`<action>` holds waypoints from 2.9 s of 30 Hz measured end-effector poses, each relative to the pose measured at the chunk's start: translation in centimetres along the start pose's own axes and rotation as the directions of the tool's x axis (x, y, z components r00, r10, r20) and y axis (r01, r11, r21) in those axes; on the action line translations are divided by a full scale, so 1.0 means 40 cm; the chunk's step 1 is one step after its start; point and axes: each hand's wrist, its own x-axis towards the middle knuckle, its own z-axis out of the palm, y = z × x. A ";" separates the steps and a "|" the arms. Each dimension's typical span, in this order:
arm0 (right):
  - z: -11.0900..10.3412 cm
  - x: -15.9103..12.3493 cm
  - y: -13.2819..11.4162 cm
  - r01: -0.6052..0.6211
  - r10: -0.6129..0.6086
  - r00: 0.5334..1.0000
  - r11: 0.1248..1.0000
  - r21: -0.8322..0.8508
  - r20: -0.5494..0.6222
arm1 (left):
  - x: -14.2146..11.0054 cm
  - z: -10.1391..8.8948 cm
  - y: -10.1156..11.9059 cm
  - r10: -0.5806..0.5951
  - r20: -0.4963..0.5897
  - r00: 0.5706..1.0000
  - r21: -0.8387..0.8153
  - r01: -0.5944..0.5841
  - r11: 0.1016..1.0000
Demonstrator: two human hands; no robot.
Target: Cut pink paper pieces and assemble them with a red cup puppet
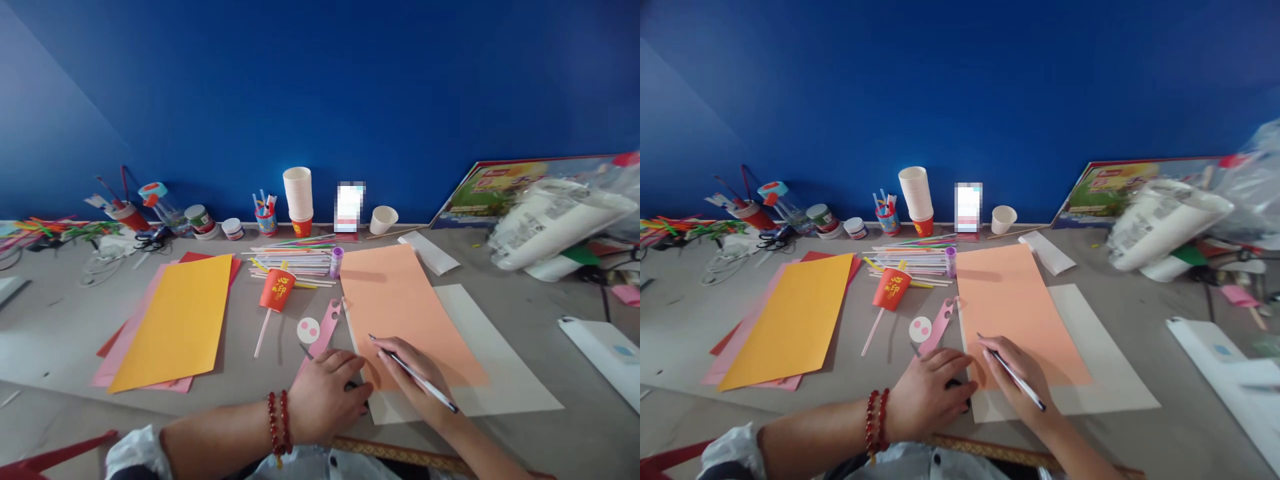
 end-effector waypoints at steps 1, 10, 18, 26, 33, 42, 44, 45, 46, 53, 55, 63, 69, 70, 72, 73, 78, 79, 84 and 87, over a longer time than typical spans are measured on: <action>0.002 0.001 0.002 0.003 -0.003 1.000 1.000 -0.008 0.005 | -0.001 0.000 -0.002 0.004 -0.004 1.000 0.000 -0.004 1.000; -0.043 0.025 0.003 -0.118 0.119 0.988 0.993 -0.014 0.102 | -0.005 0.009 -0.019 -0.026 -0.004 1.000 -0.004 0.026 1.000; -0.025 0.084 0.012 -0.123 0.124 0.992 0.971 0.207 0.006 | 0.005 0.019 -0.030 -0.020 0.007 1.000 0.046 0.019 0.999; -0.023 0.065 0.022 -0.176 0.170 0.984 0.948 0.267 0.042 | 0.027 0.004 -0.028 -0.030 0.057 0.998 0.132 0.022 0.991; -0.027 0.078 0.029 -0.136 0.133 0.991 0.957 0.258 0.029 | 0.042 0.000 -0.040 -0.005 0.048 0.999 0.133 -0.002 0.991; -0.026 0.075 0.032 -0.144 0.160 0.987 0.944 0.297 -0.030 | 0.026 0.021 -0.051 0.000 0.015 1.000 0.058 -0.001 0.998; -0.023 0.074 0.029 -0.107 0.123 0.991 0.961 0.253 -0.047 | 0.027 0.023 -0.051 -0.006 0.010 1.000 0.061 0.006 0.998; -0.022 0.074 0.028 -0.094 0.109 0.993 0.967 0.236 -0.052 | 0.027 0.024 -0.051 -0.010 0.006 1.000 0.064 0.009 0.998; -0.022 0.075 0.027 -0.088 0.102 0.994 0.970 0.226 -0.050 | 0.028 0.025 -0.049 -0.012 0.003 1.000 0.068 0.012 0.998; -0.026 0.080 0.023 -0.130 0.140 0.990 0.954 0.270 -0.019 | 0.028 0.028 -0.028 -0.014 0.026 1.000 0.084 0.012 0.996; -0.026 0.078 0.024 -0.145 0.157 0.987 0.944 0.297 -0.016 | 0.028 0.030 -0.025 -0.011 0.032 0.999 0.073 0.009 0.997; -0.020 0.071 0.025 -0.115 0.114 0.993 0.958 0.264 0.021 | 0.030 0.031 -0.032 -0.012 0.015 1.000 0.029 0.011 1.000; -0.019 0.070 0.026 -0.109 0.104 0.994 0.961 0.253 0.032 | 0.029 0.030 -0.029 -0.020 0.014 1.000 0.020 0.020 1.000; -0.019 0.070 0.026 -0.107 0.101 0.994 0.961 0.255 0.037 | 0.029 0.029 -0.029 -0.020 0.018 1.000 0.020 0.020 1.000; -0.019 0.071 0.026 -0.101 0.095 0.995 0.962 0.253 0.038 | 0.029 0.029 -0.030 -0.020 0.021 1.000 0.021 0.019 1.000; -0.019 0.071 0.026 -0.100 0.094 0.995 0.964 0.247 0.037 | 0.029 0.029 -0.030 -0.017 0.021 1.000 0.022 0.017 1.000; -0.017 0.072 0.028 -0.102 0.095 0.995 0.967 0.235 0.039 | 0.031 0.030 -0.032 -0.014 0.024 1.000 0.029 0.013 1.000; -0.017 0.071 0.028 -0.101 0.095 0.995 0.966 0.240 0.037 | 0.031 0.030 -0.033 -0.015 0.025 1.000 0.030 0.014 0.999; -0.018 0.070 0.028 -0.101 0.094 0.995 0.966 0.238 0.040 | 0.030 0.031 -0.032 -0.013 0.025 1.000 0.030 0.013 0.999; -0.017 0.071 0.028 -0.091 0.085 0.996 0.968 0.233 0.035 | 0.030 0.031 -0.032 -0.014 0.024 1.000 0.031 0.013 0.999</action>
